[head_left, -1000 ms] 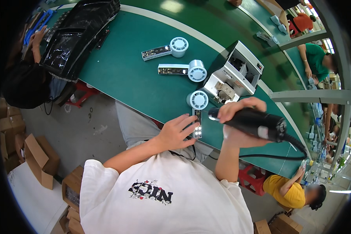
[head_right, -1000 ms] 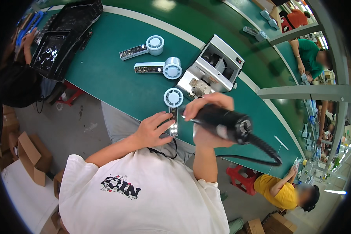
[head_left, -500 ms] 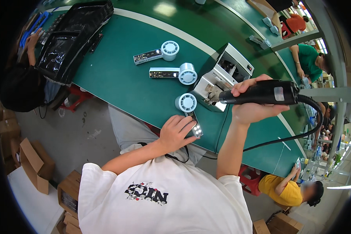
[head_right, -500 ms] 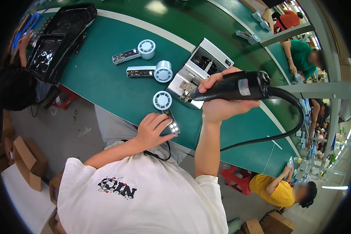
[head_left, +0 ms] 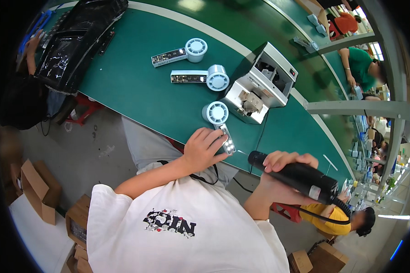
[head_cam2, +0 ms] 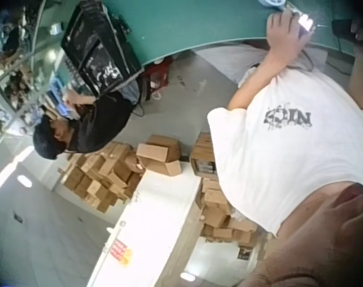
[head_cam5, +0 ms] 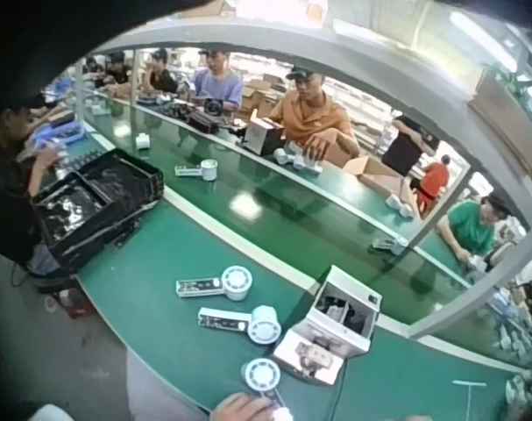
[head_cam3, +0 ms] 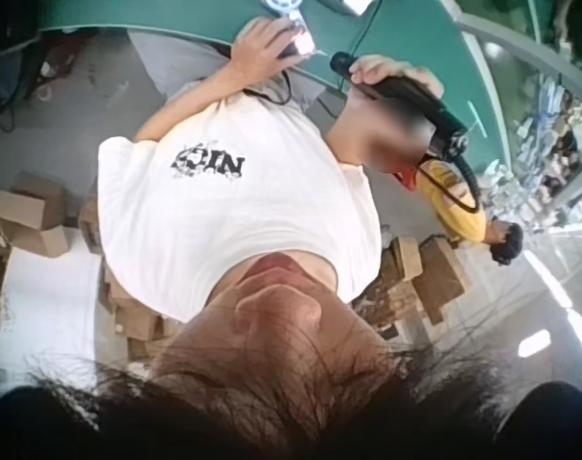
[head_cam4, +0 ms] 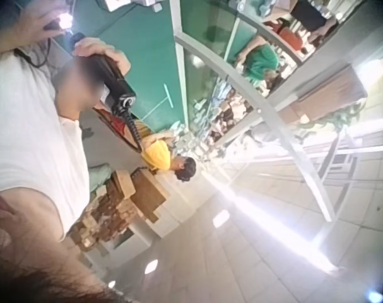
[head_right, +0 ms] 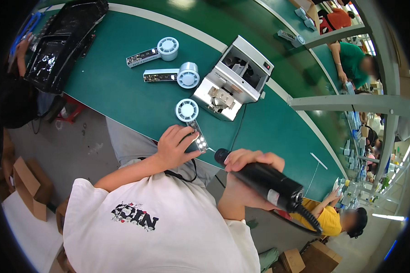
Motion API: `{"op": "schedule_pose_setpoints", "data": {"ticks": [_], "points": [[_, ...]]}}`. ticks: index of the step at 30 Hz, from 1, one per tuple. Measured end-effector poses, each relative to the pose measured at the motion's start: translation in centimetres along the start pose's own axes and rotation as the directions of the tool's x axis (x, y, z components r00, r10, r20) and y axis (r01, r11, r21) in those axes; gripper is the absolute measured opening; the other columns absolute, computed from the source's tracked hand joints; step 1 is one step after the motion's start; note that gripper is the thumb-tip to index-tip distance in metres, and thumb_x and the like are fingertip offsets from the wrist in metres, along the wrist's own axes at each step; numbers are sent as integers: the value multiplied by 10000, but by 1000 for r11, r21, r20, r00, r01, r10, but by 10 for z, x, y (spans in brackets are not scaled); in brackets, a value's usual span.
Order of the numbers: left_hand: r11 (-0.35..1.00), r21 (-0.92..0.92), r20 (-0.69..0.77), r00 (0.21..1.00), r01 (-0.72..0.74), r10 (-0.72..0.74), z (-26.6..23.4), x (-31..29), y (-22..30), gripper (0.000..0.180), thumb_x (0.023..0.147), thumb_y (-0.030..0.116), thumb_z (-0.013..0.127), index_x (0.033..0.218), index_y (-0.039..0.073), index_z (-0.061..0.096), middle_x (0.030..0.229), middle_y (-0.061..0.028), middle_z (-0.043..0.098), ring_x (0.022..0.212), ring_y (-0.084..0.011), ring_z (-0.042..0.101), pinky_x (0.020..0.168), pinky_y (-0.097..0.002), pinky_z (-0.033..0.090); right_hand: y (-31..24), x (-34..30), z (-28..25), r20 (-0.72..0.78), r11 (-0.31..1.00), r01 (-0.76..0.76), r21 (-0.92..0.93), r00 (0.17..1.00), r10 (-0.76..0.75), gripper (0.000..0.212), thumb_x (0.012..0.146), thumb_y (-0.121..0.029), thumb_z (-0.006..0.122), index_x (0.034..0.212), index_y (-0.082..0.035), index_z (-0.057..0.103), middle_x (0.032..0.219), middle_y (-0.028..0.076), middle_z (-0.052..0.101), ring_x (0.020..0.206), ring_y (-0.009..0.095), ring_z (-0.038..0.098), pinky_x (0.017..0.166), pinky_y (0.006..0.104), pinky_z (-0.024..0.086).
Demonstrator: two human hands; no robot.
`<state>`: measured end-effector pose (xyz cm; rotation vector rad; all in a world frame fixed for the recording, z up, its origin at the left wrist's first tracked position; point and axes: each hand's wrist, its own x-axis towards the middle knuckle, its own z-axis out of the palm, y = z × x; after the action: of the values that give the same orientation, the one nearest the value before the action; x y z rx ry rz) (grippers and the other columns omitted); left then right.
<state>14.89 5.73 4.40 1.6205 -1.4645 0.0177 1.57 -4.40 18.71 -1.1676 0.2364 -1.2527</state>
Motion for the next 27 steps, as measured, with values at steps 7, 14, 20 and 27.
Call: {"op": "schedule_pose_setpoints", "data": {"ticks": [7, 14, 20, 27], "points": [[1000, 0, 24, 1000, -3, 3, 2, -2, -2, 520, 687, 287, 798, 1119, 44, 642, 1130, -102, 594, 902, -297, 612, 835, -430, 501, 6, -24, -1, -59, 999, 6, -32, 998, -8, 903, 853, -847, 394, 1138, 8, 445, 736, 190, 597, 576, 291, 577, 577, 432, 499], [1000, 2, 24, 1000, -4, 4, 3, -3, -2, 531, 684, 287, 804, 1125, 41, 640, 1126, -104, 591, 906, -301, 613, 837, -433, 502, 14, -29, -3, -57, 999, -19, -35, 998, 17, 889, 854, -833, 424, 1140, 8, 443, 742, 197, 602, 590, 297, 589, 583, 432, 502], [1000, 0, 31, 999, -7, 7, 4, -5, -4, 528, 697, 293, 798, 1131, 37, 637, 1129, -105, 592, 906, -301, 614, 841, -435, 503, 13, -30, -4, -52, 999, -29, -46, 998, 26, 888, 849, -837, 430, 1137, 4, 439, 737, 188, 596, 588, 290, 587, 583, 432, 501], [1000, 2, 34, 999, -9, 9, 3, -5, -4, 517, 716, 305, 790, 1133, 40, 638, 1137, -107, 592, 912, -302, 613, 851, -436, 505, 15, -29, -3, -71, 999, -33, -23, 997, 31, 887, 846, -836, 440, 1136, 2, 437, 739, 183, 589, 587, 289, 583, 582, 431, 499]]}}
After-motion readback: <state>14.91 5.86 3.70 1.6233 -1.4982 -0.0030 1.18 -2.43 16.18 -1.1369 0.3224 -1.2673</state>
